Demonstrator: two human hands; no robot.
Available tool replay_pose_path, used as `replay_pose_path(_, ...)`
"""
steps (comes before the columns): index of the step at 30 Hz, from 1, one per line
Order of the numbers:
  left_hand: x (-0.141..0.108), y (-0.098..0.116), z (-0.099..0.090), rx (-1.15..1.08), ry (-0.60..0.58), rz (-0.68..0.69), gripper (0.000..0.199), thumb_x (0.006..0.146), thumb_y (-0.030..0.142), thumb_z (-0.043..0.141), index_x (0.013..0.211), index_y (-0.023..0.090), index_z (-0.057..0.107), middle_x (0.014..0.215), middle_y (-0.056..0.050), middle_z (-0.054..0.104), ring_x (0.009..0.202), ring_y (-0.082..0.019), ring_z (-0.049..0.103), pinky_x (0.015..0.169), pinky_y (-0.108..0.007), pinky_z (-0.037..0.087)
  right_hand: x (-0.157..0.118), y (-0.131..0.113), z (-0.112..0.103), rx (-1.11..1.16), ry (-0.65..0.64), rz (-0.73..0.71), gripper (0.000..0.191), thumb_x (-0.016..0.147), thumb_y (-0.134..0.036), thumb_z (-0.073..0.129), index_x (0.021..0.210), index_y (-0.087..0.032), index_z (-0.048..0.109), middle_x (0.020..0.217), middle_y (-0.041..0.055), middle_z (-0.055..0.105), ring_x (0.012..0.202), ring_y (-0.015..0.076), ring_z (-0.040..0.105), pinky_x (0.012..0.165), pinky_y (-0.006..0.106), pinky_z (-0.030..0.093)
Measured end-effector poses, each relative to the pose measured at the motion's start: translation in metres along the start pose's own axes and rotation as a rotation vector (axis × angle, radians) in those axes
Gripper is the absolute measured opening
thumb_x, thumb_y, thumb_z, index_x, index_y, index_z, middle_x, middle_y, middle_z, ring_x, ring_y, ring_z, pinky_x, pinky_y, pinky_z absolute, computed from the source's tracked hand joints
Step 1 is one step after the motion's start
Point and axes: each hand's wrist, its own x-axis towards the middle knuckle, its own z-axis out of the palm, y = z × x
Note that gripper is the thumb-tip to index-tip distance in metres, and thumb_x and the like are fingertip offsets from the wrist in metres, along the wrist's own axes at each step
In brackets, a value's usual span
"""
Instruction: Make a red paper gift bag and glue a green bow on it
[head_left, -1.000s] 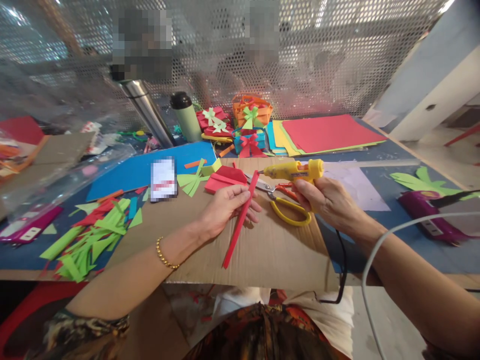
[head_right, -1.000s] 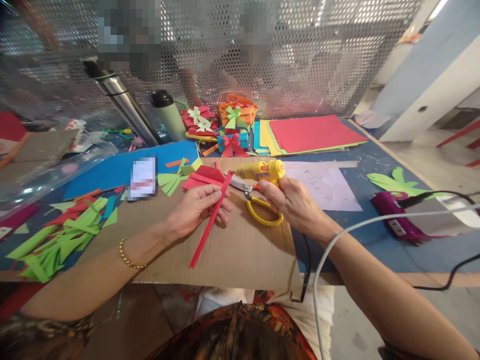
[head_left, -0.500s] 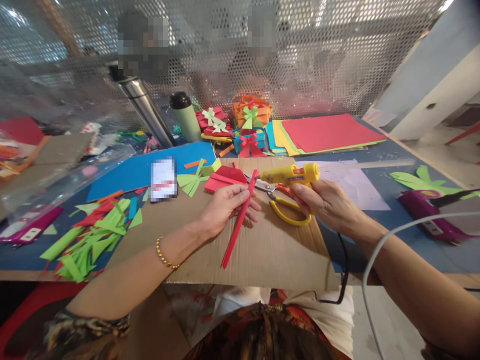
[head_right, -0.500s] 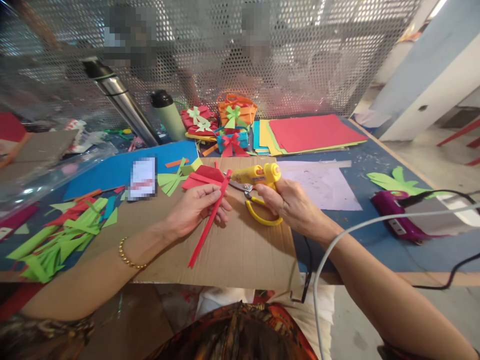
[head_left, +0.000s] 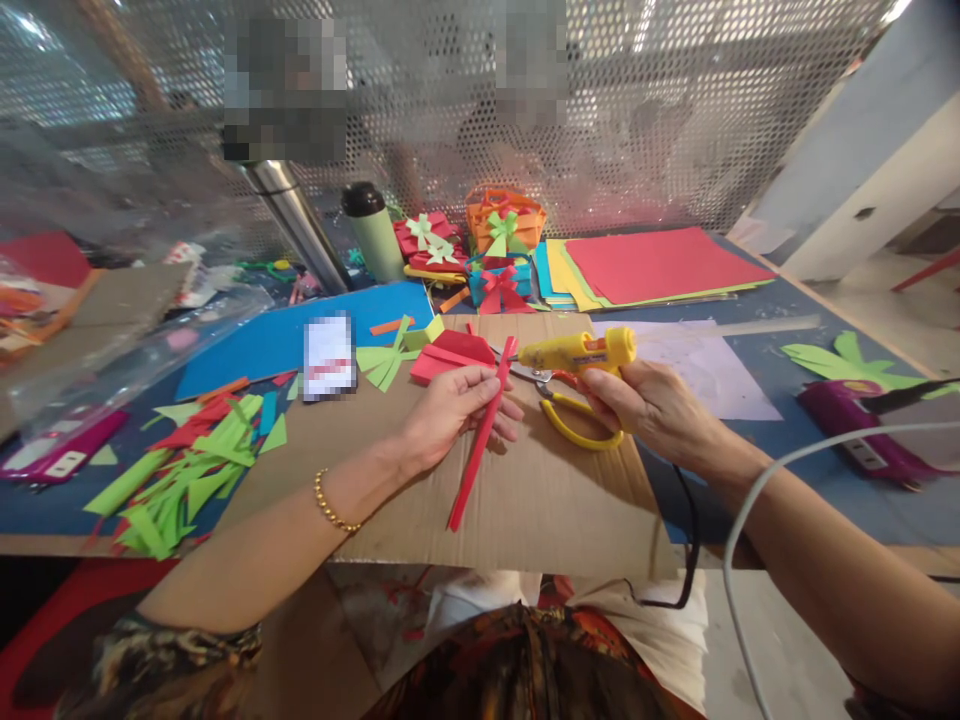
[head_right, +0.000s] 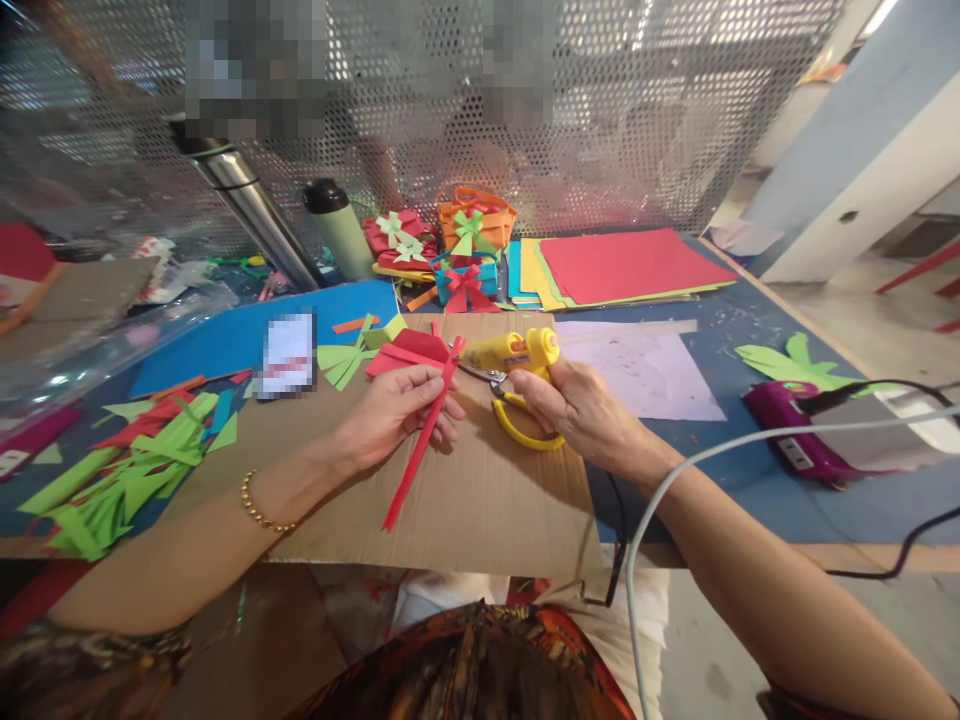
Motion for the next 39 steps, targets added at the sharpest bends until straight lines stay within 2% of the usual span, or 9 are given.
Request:
replay_pose_path(7,0.0046,-0.0027,-0.0028,-0.029,0.002,0.026,0.014,0.101,0.026,0.064,0.096,0.014,0.058,0.084,-0.009,0.079,0.061,-0.016,0.075,0.053,-0.023,0.058,-0.002,0.0007,0.0013,-0.045,-0.08,-0.032,0.063,0.095,-0.076,0.043,0.056,-0.026,0.042,0.052,-0.0015,0.048,0.05,0.0122,0.042,0.053,0.032,0.034)
replay_pose_path(15,0.0032,0.001,0.0015,-0.063,0.009,0.016,0.007,0.104,0.017,0.058,0.099,0.013,0.059,0.076,-0.006,0.076,0.06,-0.015,0.076,0.056,-0.021,0.058,0.0003,0.0038,0.0011,-0.083,0.043,-0.019,0.061,0.098,-0.071,0.042,0.056,-0.026,0.042,0.052,-0.0021,0.043,0.049,0.011,0.039,0.05,0.03,0.032)
replay_pose_path(22,0.0041,0.0044,-0.0001,-0.04,0.037,0.021,0.007,0.105,0.019,0.056,0.102,0.012,0.057,0.082,-0.011,0.08,0.061,-0.016,0.077,0.052,-0.02,0.055,-0.0023,0.0042,0.0007,-0.087,-0.057,-0.047,0.057,0.098,-0.068,0.042,0.061,-0.026,0.037,0.055,-0.0026,0.043,0.052,0.011,0.041,0.053,0.03,0.034)
replay_pose_path(28,0.0026,0.0049,-0.0015,-0.063,-0.033,0.021,0.004,0.101,0.016,0.056,0.104,0.013,0.058,0.086,-0.011,0.08,0.061,-0.017,0.077,0.055,-0.024,0.06,-0.0011,0.0047,0.0013,-0.109,-0.016,-0.031,0.058,0.098,-0.068,0.042,0.058,-0.026,0.038,0.053,-0.002,0.044,0.05,0.0112,0.042,0.052,0.03,0.033)
replay_pose_path(33,0.0016,0.0052,-0.0017,-0.114,-0.084,-0.003,0.021,0.093,0.008,0.06,0.113,0.012,0.059,0.094,-0.011,0.08,0.065,-0.019,0.078,0.059,-0.029,0.065,-0.0003,0.0036,0.0013,-0.092,-0.003,-0.033,0.06,0.099,-0.064,0.042,0.053,-0.025,0.044,0.05,-0.0008,0.046,0.048,0.011,0.042,0.05,0.03,0.033)
replay_pose_path(39,0.0021,0.0067,-0.0038,-0.115,-0.071,-0.004,0.025,0.095,0.009,0.061,0.119,0.013,0.059,0.1,-0.012,0.08,0.075,-0.021,0.081,0.067,-0.031,0.067,-0.0014,0.0033,0.0004,-0.086,-0.05,-0.032,0.058,0.099,-0.065,0.043,0.057,-0.025,0.04,0.051,-0.0017,0.046,0.05,0.0111,0.043,0.052,0.029,0.034)
